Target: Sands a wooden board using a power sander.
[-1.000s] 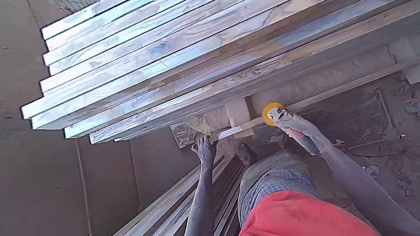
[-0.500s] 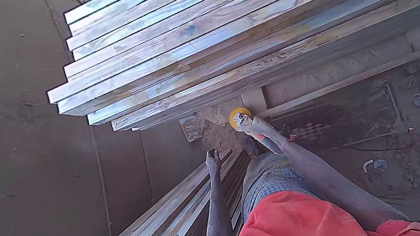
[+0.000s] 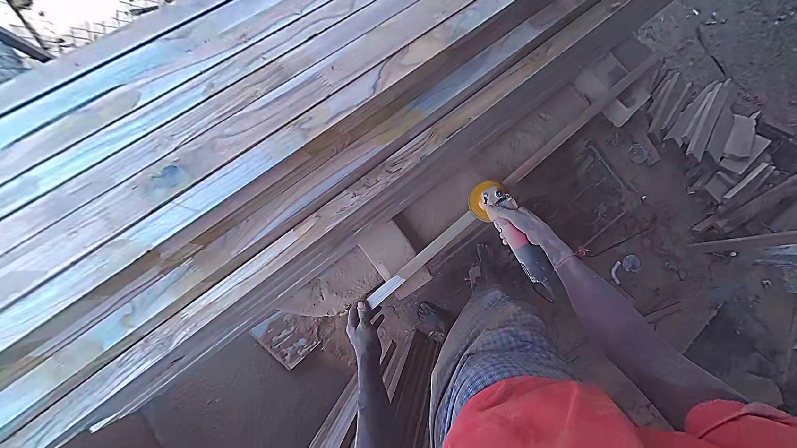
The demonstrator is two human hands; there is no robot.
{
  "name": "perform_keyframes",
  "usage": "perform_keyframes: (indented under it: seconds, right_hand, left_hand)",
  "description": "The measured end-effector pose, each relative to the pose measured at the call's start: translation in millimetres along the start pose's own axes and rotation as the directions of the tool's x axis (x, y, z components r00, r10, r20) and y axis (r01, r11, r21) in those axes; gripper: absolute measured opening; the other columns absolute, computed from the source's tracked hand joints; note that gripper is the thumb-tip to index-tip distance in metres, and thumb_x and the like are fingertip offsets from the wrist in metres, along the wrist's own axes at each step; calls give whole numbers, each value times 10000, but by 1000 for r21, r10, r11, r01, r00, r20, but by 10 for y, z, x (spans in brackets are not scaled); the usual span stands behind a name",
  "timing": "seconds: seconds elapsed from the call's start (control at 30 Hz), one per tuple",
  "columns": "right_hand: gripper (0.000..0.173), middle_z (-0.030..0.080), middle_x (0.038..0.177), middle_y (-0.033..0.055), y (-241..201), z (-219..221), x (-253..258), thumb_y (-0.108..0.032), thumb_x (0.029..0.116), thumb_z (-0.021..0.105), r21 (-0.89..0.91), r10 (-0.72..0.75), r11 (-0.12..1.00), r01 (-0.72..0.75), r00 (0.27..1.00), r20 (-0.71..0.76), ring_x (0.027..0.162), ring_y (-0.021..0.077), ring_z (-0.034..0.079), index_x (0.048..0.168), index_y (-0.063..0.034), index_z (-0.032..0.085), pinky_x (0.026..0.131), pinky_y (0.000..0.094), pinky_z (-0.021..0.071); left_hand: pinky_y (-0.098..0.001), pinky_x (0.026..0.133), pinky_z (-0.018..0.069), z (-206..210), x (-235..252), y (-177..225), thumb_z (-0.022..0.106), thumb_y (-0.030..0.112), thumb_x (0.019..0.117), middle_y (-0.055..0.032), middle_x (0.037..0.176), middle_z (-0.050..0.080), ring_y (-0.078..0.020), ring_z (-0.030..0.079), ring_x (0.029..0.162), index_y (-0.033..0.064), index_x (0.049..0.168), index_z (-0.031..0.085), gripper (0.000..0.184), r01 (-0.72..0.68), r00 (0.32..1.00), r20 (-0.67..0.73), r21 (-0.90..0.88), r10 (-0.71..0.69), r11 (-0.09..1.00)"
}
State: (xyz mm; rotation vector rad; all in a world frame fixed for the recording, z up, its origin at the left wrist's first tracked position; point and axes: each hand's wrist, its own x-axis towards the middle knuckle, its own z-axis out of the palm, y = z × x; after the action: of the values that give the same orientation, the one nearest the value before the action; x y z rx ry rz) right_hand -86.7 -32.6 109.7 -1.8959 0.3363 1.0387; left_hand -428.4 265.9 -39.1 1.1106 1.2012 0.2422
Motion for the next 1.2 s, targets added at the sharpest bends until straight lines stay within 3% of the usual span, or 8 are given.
perform_keyframes:
  seconds: [0.47, 0.57, 0.67, 0.7, 0.77, 0.87, 0.97, 1.2]
  right_hand:
    - [682, 659, 999, 85, -831, -3254, 1147, -742, 893, 569, 200, 41, 979, 34, 933, -357, 780, 234, 654, 1332, -221, 586, 679, 451, 570]
    - [754, 653, 1189, 124, -954, -3780, 1308, -747, 882, 586, 211, 16, 972, 103, 866, -500, 947, 275, 665, 1435, -236, 537, 767, 503, 574]
    - [725, 652, 1231, 103, -947, -3913, 1147, -743, 899, 561, 165, -68, 968, 188, 832, -550, 985, 270, 664, 1457, -283, 520, 784, 522, 572]
    - [713, 652, 1184, 88, -917, -3863, 1107, -758, 896, 547, 166, -78, 967, 195, 842, -534, 935, 256, 657, 1440, -297, 521, 752, 510, 564]
    - [710, 660, 1065, 80, -832, -3634, 1080, -774, 873, 563, 170, -65, 971, 166, 873, -484, 822, 237, 651, 1368, -266, 567, 694, 487, 563]
    - [687, 667, 958, 97, -712, -3055, 1070, -730, 905, 568, 103, -2, 994, 41, 934, -357, 747, 235, 661, 1283, -157, 604, 664, 450, 579]
    - [613, 675, 873, 82, -479, -2114, 915, -666, 949, 569, -46, 1, 999, -9, 982, -189, 699, 216, 672, 1192, -108, 643, 640, 414, 594]
    - [574, 681, 796, 36, 94, 373, 210, -626, 819, 767, -359, -8, 928, 103, 967, 255, 641, 159, 658, 1076, -120, 686, 610, 365, 583]
  left_hand:
    - [-474, 1006, 551, 319, -21, 224, 421, 314, 1122, -140, 1474, 537, -250, 606, 1276, 92, 1522, 414, 457, 97, 965, -223, -183, -138, 978]
    - [-405, 949, 573, 346, 21, 296, 403, 294, 1126, -129, 1373, 585, -199, 652, 1153, 62, 1479, 435, 424, 116, 964, -214, -183, -155, 976]
    - [-356, 645, 524, 385, 69, 400, 414, 447, 1100, -85, 925, 653, -142, 591, 716, 18, 1191, 616, 483, 231, 944, -272, 146, -186, 962]
    - [-378, 552, 475, 406, 88, 421, 337, 542, 1095, -87, 789, 616, -170, 528, 593, 25, 1093, 646, 602, 279, 938, -298, 344, -178, 897]
    - [-548, 691, 519, 369, 118, 443, 147, 561, 1099, -226, 927, 638, -332, 595, 707, -16, 1246, 618, 759, 378, 925, -276, 596, -262, 709]
    - [-514, 687, 517, 390, 164, 343, 86, 539, 1103, -214, 941, 634, -313, 595, 705, -5, 1274, 591, 762, 412, 910, -261, 651, -322, 637]
    - [-528, 733, 527, 352, 148, 303, 39, 595, 1077, -219, 935, 660, -329, 628, 745, -17, 1189, 641, 866, 376, 925, -218, 645, -311, 665]
    - [-340, 486, 412, -402, -67, -44, 39, 638, 1059, -2, 547, 465, -147, 427, 457, 36, 994, 701, 897, 279, 949, -227, 283, -219, 917]
